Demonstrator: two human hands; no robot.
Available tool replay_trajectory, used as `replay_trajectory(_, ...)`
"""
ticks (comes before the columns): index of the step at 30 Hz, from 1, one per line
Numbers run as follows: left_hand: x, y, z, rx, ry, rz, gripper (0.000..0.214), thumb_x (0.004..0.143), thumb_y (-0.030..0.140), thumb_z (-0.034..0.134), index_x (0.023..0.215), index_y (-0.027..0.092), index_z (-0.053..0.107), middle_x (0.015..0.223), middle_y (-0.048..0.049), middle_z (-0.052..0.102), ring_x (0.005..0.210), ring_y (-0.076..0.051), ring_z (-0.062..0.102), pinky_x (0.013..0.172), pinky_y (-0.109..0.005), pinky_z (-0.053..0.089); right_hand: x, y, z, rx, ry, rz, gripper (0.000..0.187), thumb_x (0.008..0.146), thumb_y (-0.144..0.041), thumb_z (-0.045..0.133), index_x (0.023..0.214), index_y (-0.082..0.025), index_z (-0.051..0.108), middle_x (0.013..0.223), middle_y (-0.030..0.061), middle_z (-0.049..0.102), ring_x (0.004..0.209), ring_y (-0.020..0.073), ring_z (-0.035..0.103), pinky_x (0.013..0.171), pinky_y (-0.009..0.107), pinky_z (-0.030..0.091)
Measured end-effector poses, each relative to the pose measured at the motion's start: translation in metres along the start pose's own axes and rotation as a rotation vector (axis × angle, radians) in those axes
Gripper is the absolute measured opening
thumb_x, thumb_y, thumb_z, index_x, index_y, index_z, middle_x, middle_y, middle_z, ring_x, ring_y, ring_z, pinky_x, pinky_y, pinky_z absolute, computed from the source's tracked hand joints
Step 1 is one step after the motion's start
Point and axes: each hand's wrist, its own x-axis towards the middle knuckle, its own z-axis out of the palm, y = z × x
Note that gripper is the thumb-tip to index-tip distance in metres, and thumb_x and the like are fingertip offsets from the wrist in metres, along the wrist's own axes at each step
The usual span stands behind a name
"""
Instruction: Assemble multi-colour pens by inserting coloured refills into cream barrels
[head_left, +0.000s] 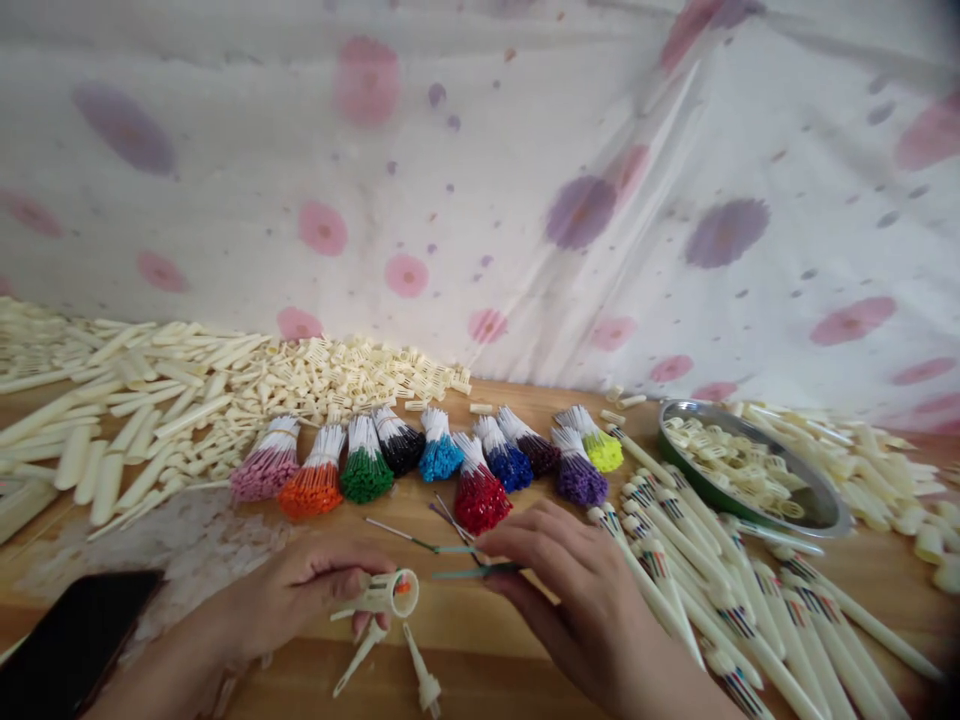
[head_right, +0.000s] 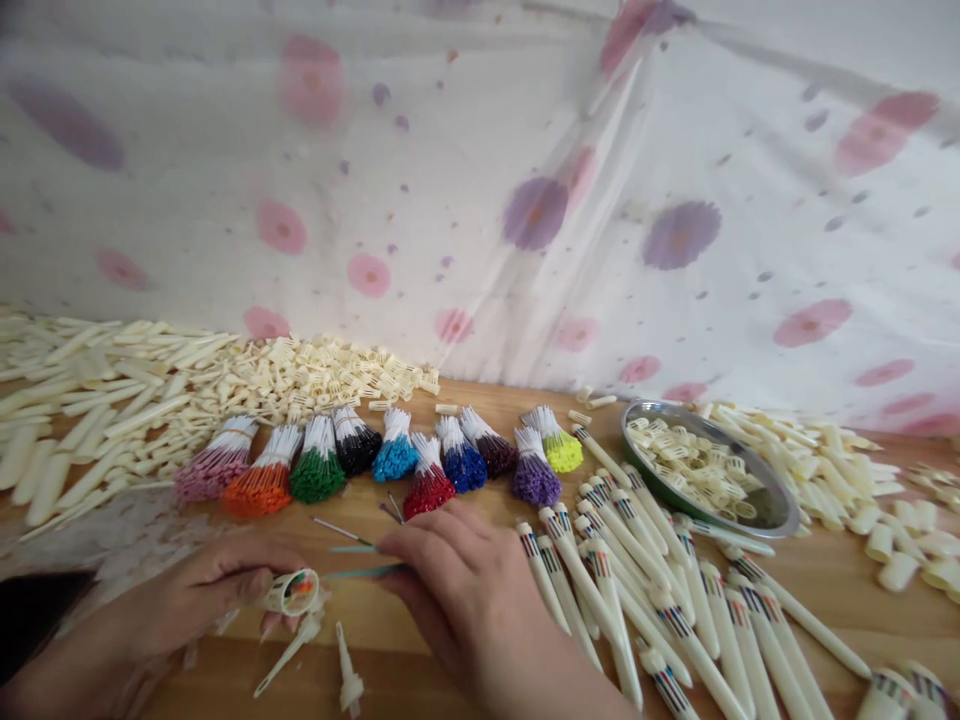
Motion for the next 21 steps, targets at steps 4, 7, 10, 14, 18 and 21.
replay_trajectory(4,0.001,0.003,0.0,0.043,-0.021,0.031,0.04,0.082,0.054,0.05,0.091,0.022,0.073,0.075,-0.0048,0.073,0.064,-0.017,0.064,0.061,-0.024,0.051,0.007,-0.011,0.009,-0.007,0.005,-0.085,0.012,0.092,-0.022,0.05,0.095,-0.015,0.059,0.082,0.0036,0.068,0.071,0.0132,0.061,0.061,0.024,0.047)
replay_trajectory(7,0.001,0.003,0.001,-0.012,-0.035,0.01,0.041,0.081,0.054,0.052,0.088,0.019,0.073,0.074,-0.0053,0.073,0.062,-0.015,0.062,0.061,-0.023,0.049,0.007,-0.013,0.009,-0.045,0.021,-0.151,0.012,0.091,-0.018,0.051,0.093,-0.012,0.061,0.078,0.0036,0.068,0.066,0.0129,0.059,0.058,0.024,0.048)
replay_trajectory(10,0.0,-0.003,0.004,-0.149,-0.086,-0.08,0.046,0.08,0.057,0.051,0.083,0.017,0.073,0.065,-0.005,0.07,0.053,-0.012,0.056,0.053,-0.02,0.045,0.007,-0.013,0.003,-0.112,0.009,-0.242,0.02,0.093,-0.014,0.044,0.096,-0.009,0.063,0.08,0.0059,0.07,0.066,0.0144,0.058,0.057,0.026,0.048)
replay_trajectory(14,-0.002,-0.009,0.009,-0.213,-0.112,-0.149,0.05,0.081,0.06,0.047,0.081,0.016,0.07,0.05,-0.0007,0.062,0.042,-0.008,0.046,0.043,-0.018,0.036,0.006,-0.014,0.0,-0.158,0.025,-0.307,0.025,0.095,-0.015,0.04,0.095,-0.009,0.064,0.077,0.0062,0.071,0.068,0.0154,0.06,0.055,0.026,0.049)
replay_trajectory(18,-0.003,-0.009,0.011,-0.223,-0.115,-0.183,0.049,0.081,0.06,0.048,0.079,0.016,0.069,0.045,0.0024,0.058,0.038,-0.006,0.039,0.04,-0.016,0.03,0.005,-0.015,0.002,-0.182,0.022,-0.316,0.027,0.095,-0.015,0.039,0.093,-0.009,0.065,0.077,0.0061,0.071,0.067,0.0153,0.06,0.053,0.026,0.048)
replay_trajectory(21,-0.001,-0.006,0.012,-0.225,-0.132,-0.192,0.049,0.081,0.06,0.047,0.078,0.016,0.068,0.044,0.002,0.059,0.037,-0.007,0.038,0.039,-0.017,0.028,0.006,-0.016,0.002,-0.199,0.041,-0.321,0.028,0.096,-0.015,0.038,0.093,-0.01,0.065,0.074,0.0057,0.071,0.067,0.0146,0.061,0.054,0.025,0.049)
